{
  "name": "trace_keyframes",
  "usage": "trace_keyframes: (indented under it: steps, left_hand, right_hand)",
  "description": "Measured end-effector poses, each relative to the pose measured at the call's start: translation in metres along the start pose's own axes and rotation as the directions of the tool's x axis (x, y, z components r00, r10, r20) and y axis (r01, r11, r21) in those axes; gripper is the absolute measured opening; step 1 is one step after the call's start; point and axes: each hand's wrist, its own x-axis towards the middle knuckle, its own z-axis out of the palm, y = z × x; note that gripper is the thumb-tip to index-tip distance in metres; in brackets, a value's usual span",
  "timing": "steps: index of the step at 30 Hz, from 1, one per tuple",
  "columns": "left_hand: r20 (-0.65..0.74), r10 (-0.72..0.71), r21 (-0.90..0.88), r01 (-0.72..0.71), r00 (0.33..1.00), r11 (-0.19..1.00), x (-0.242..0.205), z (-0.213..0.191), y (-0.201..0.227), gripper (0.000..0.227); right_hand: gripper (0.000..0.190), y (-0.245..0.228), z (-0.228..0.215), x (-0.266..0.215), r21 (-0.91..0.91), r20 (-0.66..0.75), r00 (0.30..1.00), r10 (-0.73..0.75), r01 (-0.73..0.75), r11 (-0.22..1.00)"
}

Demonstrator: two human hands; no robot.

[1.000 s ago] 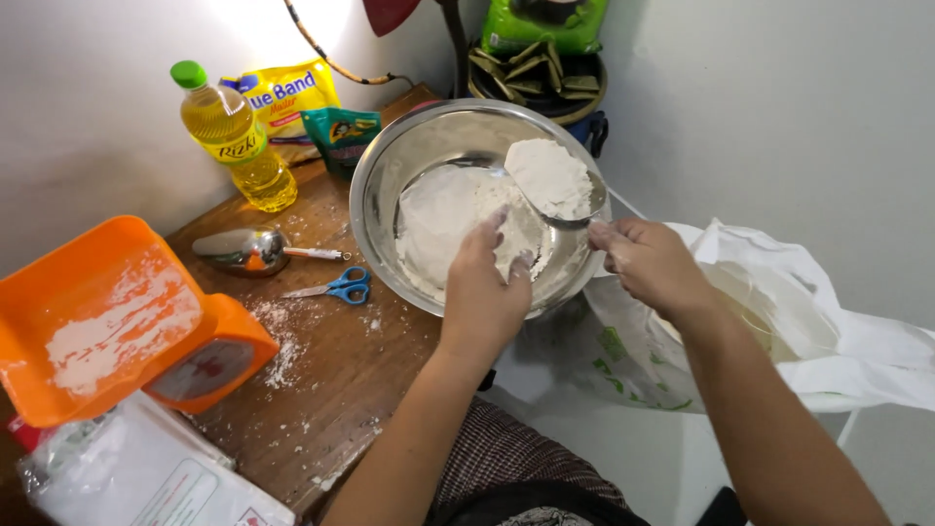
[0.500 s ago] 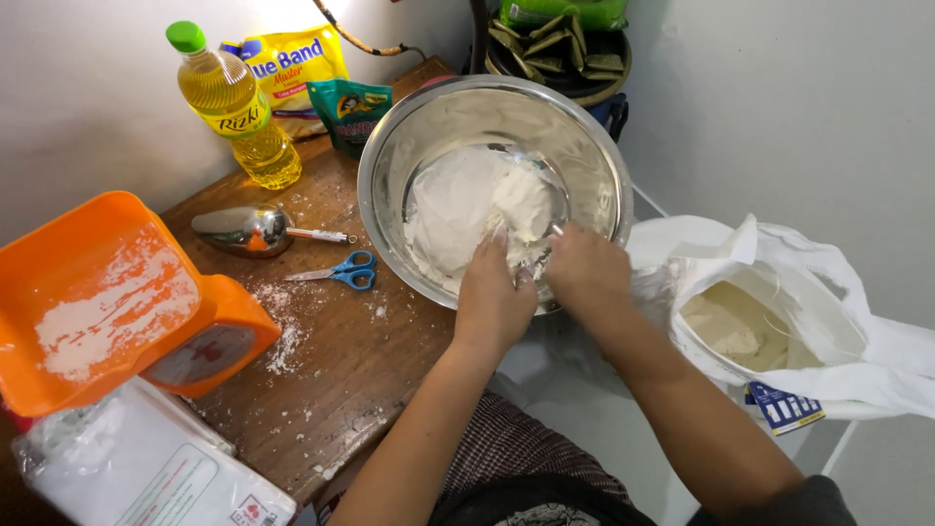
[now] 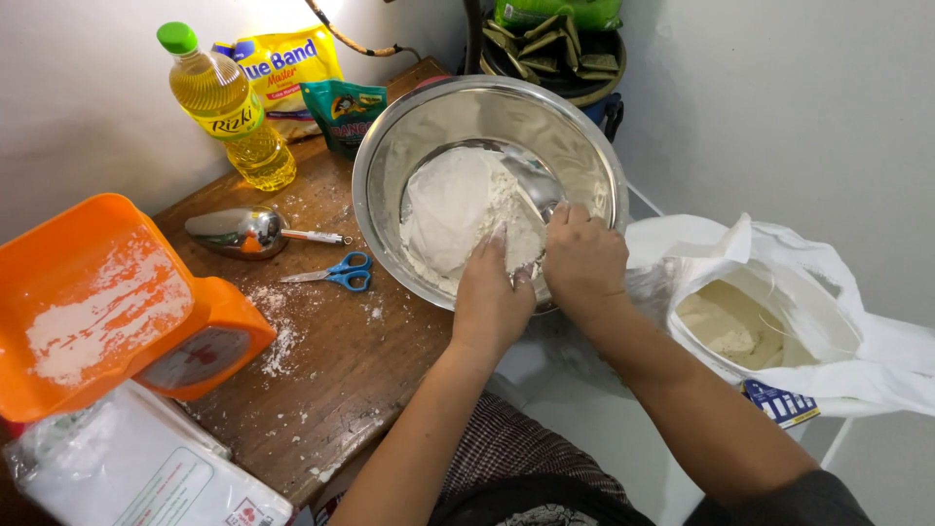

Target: Packing white powder from a large sack into smaller plastic bags using a scoop and a scale for measurement.

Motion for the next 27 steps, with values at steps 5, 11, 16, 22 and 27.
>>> trace_keyframes:
  steps: [5, 11, 16, 22, 27]
  left_hand:
    - [0.0, -0.018, 0.021, 0.018, 1.0, 1.0, -0.004, -0.002, 0.006, 0.063]
    - [-0.002, 0.003, 0.031, -0.002, 1.0, 1.0, -0.006, -0.002, 0.012, 0.062]
    - [0.025, 0.021, -0.016, -0.021, 0.999, 1.0, -0.011, -0.003, 0.023, 0.066]
    - [0.134, -0.022, -0.06, 0.031, 0.991, 0.998, -0.016, 0.009, 0.063, 0.072]
    - [-0.027, 0.497, -0.118, -0.496, 0.867, 0.86, -0.031, 0.05, 0.092, 0.062]
  right_hand:
    - [0.025, 0.002, 0.003, -0.006, 0.0, -0.023, 1.0, 0.013, -0.013, 1.0]
    - [0.03, 0.012, -0.043, -0.003, 0.14, 0.107, 0.992, 0.068, -0.082, 0.987]
    - [0.033, 0.043, -0.092, -0.007, 0.242, 0.032, 0.99, 0.139, -0.143, 0.96]
    - [0.03, 0.143, -0.173, -0.013, 0.547, 0.475, 0.83, 0.292, -0.538, 0.641]
    - [0.028, 0.21, -0.213, -0.054, 0.542, 0.519, 0.725, 0.454, -0.689, 0.481]
